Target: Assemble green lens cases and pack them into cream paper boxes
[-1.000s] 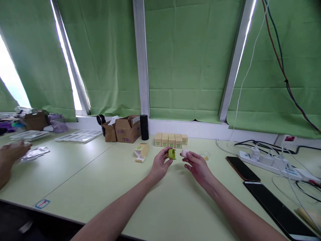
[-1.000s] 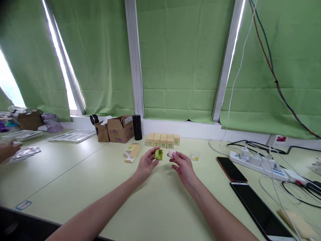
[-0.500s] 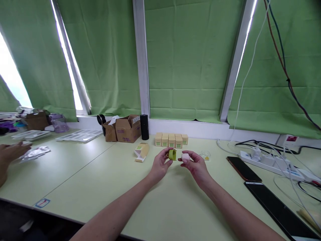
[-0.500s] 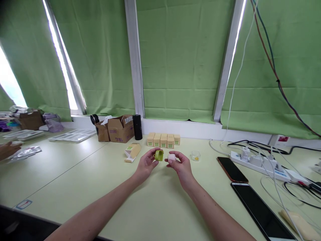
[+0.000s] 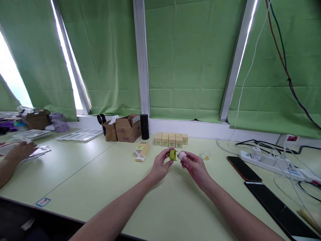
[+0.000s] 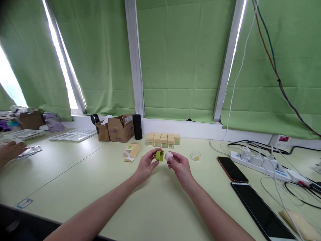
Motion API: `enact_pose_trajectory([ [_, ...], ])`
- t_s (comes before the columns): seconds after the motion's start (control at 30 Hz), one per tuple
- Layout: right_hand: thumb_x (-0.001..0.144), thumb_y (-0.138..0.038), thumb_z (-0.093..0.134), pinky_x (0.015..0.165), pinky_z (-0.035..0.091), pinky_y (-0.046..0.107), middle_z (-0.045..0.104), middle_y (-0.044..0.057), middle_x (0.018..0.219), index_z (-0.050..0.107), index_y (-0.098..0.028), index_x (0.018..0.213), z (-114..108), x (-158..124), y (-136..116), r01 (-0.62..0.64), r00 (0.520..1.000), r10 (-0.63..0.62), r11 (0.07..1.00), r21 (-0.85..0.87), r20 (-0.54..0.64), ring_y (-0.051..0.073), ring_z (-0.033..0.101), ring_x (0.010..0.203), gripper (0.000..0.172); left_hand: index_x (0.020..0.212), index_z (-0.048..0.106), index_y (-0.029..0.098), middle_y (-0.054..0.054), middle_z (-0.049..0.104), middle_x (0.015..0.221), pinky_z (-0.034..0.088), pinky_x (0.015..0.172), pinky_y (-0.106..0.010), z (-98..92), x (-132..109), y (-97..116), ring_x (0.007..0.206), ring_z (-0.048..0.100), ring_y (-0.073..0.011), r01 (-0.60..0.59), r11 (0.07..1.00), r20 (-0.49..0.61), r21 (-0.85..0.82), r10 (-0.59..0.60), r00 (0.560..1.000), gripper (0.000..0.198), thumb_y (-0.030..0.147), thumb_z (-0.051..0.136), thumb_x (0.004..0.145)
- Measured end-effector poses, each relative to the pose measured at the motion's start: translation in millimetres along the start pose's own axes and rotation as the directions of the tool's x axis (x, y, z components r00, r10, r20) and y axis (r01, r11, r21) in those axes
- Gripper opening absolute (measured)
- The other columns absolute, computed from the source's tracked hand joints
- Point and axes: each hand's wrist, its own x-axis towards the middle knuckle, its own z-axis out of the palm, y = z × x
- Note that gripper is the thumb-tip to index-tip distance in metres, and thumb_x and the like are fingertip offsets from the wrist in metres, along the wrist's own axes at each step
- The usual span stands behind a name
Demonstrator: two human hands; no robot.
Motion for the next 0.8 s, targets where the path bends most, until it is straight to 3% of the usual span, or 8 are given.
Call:
enact_pose_trajectory([
  [0.3,0.061,-0.048,0.092,0.058,0.041,0.03,0.068,0.004,0.07,0.079,-0.016,0.092,-3.3,0.3,1.9,0.038,0.999,-0.034,0.986,-0.159,0.027,0.014,0.053,0.059,0.046,0.128,0.065,0.021,-0.011,0.067,0.128,0.051,0.106,-0.044,1.3,-2.2,4.7,0.119,0.063,-0.0263,-0.042,0.993,0.023,0.107,0.04,0.999,0.049,0.007,0.066,0.08],
  [0.8,0.06,-0.052,0.091,0.061,0.049,0.033,0.072,0.007,0.071,0.082,-0.015,0.086,-4.8,0.1,0.8,0.001,0.997,0.015,0.981,-0.196,0.08,0.017,0.058,0.062,0.046,0.124,0.071,0.024,-0.01,0.069,0.131,0.048,0.111,-0.048,1.0,-3.0,5.7,0.124,0.061,-0.0283,-0.072,0.979,0.03,0.192,0.067,0.997,0.053,0.004,0.069,0.075],
])
